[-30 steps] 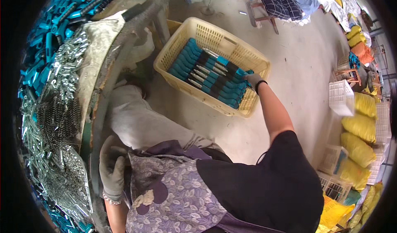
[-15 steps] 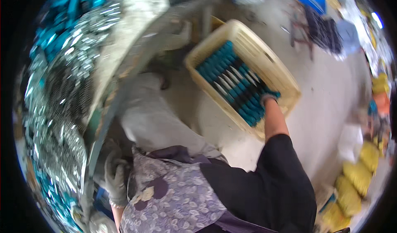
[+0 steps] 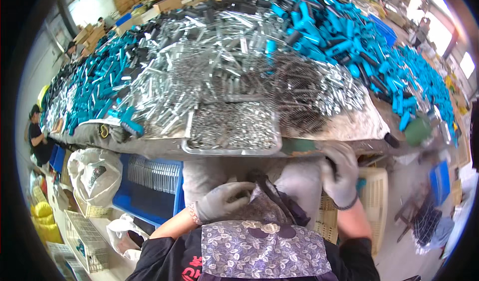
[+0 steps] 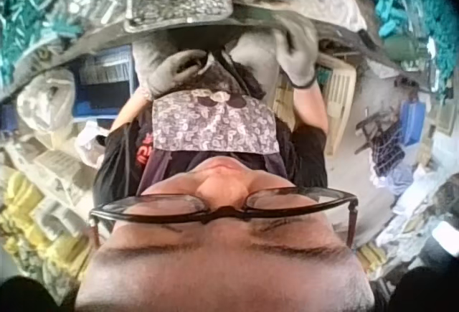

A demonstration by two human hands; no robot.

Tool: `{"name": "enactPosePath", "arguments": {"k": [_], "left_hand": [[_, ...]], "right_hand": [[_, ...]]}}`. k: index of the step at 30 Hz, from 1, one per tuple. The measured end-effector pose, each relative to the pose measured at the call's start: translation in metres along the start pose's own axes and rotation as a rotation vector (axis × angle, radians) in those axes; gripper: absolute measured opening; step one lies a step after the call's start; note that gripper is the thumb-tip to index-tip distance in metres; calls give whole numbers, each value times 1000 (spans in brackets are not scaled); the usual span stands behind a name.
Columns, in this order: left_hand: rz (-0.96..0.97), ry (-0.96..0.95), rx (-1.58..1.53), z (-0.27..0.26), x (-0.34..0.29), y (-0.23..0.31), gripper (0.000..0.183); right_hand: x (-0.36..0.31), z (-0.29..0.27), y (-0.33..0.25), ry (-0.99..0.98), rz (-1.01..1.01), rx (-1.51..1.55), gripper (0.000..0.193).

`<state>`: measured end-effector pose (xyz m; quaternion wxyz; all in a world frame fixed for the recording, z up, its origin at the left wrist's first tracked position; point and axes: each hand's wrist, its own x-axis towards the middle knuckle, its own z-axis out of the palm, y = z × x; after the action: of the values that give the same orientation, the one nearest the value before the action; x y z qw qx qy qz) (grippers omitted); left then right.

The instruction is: The person assembles tools by inserting metal rods, springs, and pins into plastic handles by hand. They place the completed tool into a plastic crate and assemble another tool using components from the table.

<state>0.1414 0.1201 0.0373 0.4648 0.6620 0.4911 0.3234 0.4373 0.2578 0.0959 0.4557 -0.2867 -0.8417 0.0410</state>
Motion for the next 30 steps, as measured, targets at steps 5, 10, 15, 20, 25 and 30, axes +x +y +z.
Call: {"name": "enactPosePath", "arguments": {"k": [5, 10, 15, 20, 25, 30], "left_hand": [[105, 26, 179, -48, -29, 6, 38], [281, 235, 108, -95, -35, 14, 34], [251, 304, 445, -152, 26, 65, 29], [-77, 329, 1188, -188, 182, 61, 23], [-162, 249, 1566, -199, 276, 18, 18], [33, 223, 1874, -207, 272, 1, 20]], "right_hand": [[161, 115, 0, -111, -301, 40, 17], [305, 195, 97, -520, 210, -653, 29], [333, 226, 175, -822, 227, -846, 39], [324, 191, 139, -670, 31, -721, 36], [267, 129, 116, 122, 13, 262, 21], [159, 80, 53, 202, 278, 490, 27]]}}
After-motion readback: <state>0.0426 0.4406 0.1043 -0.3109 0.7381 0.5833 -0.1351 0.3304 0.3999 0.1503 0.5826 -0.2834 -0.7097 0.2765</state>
